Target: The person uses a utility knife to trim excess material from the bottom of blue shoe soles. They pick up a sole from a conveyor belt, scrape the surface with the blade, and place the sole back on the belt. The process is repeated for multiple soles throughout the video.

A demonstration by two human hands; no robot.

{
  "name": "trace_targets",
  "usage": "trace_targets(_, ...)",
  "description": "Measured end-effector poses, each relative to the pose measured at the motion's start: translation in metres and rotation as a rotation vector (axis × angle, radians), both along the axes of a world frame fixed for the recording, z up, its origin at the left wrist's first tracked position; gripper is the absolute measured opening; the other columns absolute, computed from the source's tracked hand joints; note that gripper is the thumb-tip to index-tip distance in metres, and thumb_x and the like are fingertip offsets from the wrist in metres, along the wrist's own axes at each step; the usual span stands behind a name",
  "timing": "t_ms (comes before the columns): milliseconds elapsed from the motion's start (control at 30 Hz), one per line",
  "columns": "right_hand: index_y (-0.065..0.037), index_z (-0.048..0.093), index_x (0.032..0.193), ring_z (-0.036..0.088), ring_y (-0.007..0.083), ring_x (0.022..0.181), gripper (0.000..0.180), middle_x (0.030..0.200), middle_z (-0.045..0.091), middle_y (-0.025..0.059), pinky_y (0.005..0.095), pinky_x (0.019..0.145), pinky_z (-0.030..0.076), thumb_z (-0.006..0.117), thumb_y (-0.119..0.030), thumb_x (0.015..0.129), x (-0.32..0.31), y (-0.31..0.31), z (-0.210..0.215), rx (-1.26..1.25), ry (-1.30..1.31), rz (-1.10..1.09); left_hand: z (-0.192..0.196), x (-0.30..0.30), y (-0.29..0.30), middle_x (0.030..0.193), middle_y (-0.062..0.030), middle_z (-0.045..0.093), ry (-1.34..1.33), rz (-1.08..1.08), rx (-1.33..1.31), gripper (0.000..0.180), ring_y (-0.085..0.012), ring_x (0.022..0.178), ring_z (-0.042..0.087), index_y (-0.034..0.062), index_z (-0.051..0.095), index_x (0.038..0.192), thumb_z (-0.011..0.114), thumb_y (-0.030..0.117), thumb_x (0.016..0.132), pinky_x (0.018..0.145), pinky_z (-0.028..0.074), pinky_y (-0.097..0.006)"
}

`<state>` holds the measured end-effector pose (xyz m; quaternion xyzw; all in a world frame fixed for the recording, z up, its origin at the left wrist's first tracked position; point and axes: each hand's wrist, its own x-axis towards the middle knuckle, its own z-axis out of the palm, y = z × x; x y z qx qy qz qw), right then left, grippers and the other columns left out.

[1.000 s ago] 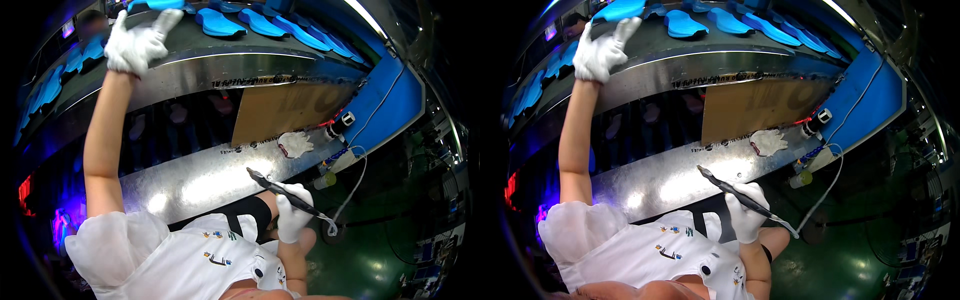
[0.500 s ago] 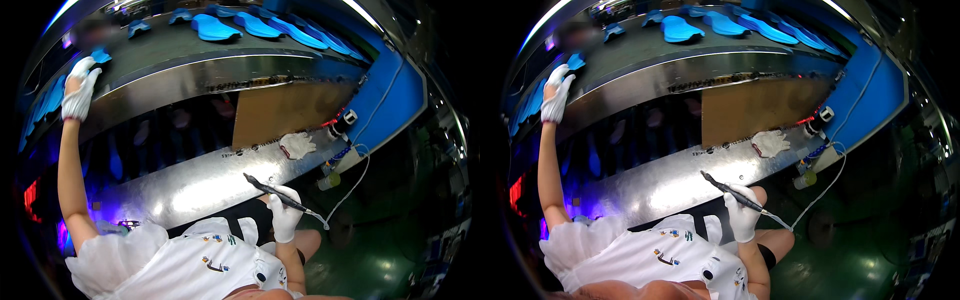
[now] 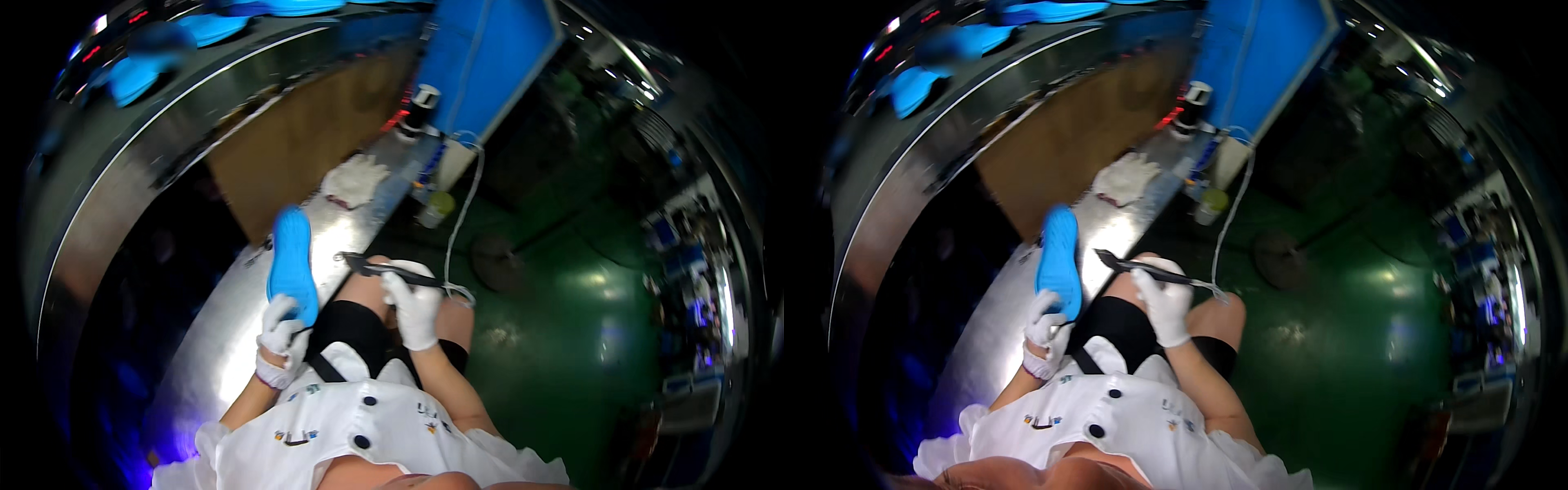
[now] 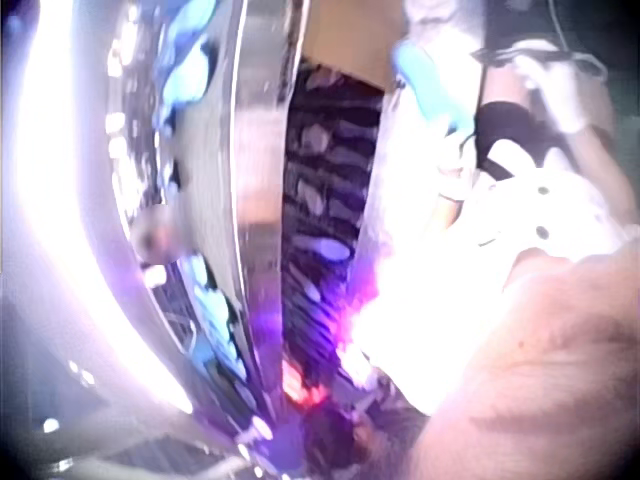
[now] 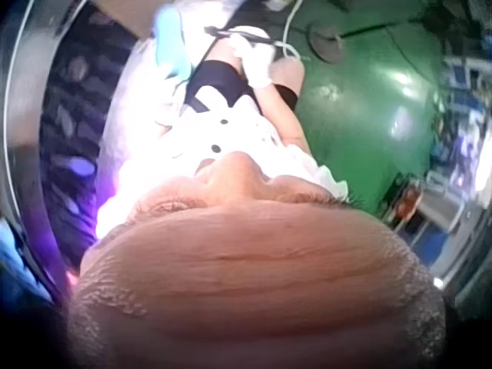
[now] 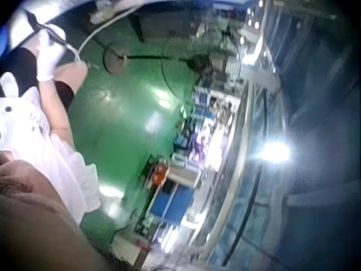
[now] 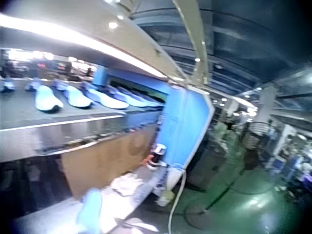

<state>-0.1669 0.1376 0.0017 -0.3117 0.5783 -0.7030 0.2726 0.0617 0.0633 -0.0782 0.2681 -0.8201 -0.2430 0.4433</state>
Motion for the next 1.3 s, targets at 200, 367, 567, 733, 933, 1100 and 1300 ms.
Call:
trace_targets(200,0.002,0.064,0.102,0.056,0.0048,0.058,0.019,0.077,0.063,0.0014,0.0184,0.056,0.046,0.07,-0.008,0.087,-0.006,-0.01,-0.009,-0.075,-0.107,-0.042,-0.004,-0.011,-0.021,0.121,-0.0174,0.061,0.754,0.2,1.228,0.049,-0.0368,0.121,0.052,0.007,0.05,0.133,0.051,0.038,0.095,0.098,0.046,-0.039)
trace_targets(367,0.002,0.064,0.101,0.057,0.0073,0.061,0.016,0.074,0.063,0.0026,0.0211,0.058,0.047,0.067,-0.006,0.088,0.003,-0.025,0.0,-0.046,-0.119,-0.008,-0.01,-0.024,-0.069,0.112,-0.0204,0.065,1.088,-0.592,1.882,0.071,-0.0407,0.09,0.065,0.0047,0.048,0.133,0.039,0.063,0.093,0.069,0.056,-0.045)
trace_targets(567,-0.001,0.066,0.093,0.059,0.0088,0.063,0.012,0.077,0.065,0.0028,0.0241,0.058,0.048,0.072,-0.006,0.085,0.001,-0.035,-0.033,0.068,0.118,-0.002,-0.036,-0.053,-0.06,0.1,-0.0233,0.064,1.142,-0.499,2.013,0.088,-0.0375,0.076,0.063,0.0004,0.054,0.121,0.025,0.076,0.089,0.065,0.054,-0.051)
trace_targets(733,-0.004,0.067,0.091,0.068,0.0257,0.074,0.016,0.083,0.069,0.0109,0.0327,0.066,0.053,0.074,-0.011,0.079,-0.006,-0.083,-0.016,0.07,0.83,-0.169,0.036,-0.088,-0.017,0.103,-0.0235,0.063,1.021,-0.65,1.899,0.089,-0.0357,0.078,0.063,0.0034,0.052,0.126,0.018,0.077,0.089,0.076,0.054,-0.051)
trace_targets(933,-0.01,0.068,0.087,0.067,0.0231,0.071,0.015,0.081,0.068,0.0069,0.0316,0.063,0.054,0.077,-0.013,0.075,0.043,-0.017,0.036,0.006,1.234,0.226,0.018,-0.079,-0.049,0.115,-0.0161,0.062,0.984,-0.332,1.276,0.087,-0.0304,0.097,0.062,0.0085,0.051,0.131,0.026,0.079,0.087,0.077,0.055,-0.047)
trace_targets(1100,-0.006,0.066,0.098,0.065,0.0285,0.073,0.019,0.084,0.066,0.0103,0.0361,0.062,0.051,0.071,-0.012,0.081,0.028,-0.056,0.048,-0.213,1.001,-0.066,0.055,-0.073,-0.009,0.126,-0.0169,0.058,1.209,-0.72,1.731,0.082,-0.0314,0.112,0.059,0.0091,0.044,0.139,0.031,0.074,0.09,0.093,0.051,-0.045)
trace_targets(1300,0.0,0.067,0.096,0.065,0.0128,0.07,0.02,0.083,0.068,0.0089,0.027,0.063,0.052,0.073,0.004,0.077,0.036,-0.039,0.051,-0.183,0.501,0.119,0.04,-0.069,-0.015,0.133,-0.0219,0.052,1.116,-0.951,1.458,0.081,-0.0349,0.117,0.056,0.0036,0.042,0.139,0.031,0.069,0.093,0.102,0.046,-0.049)
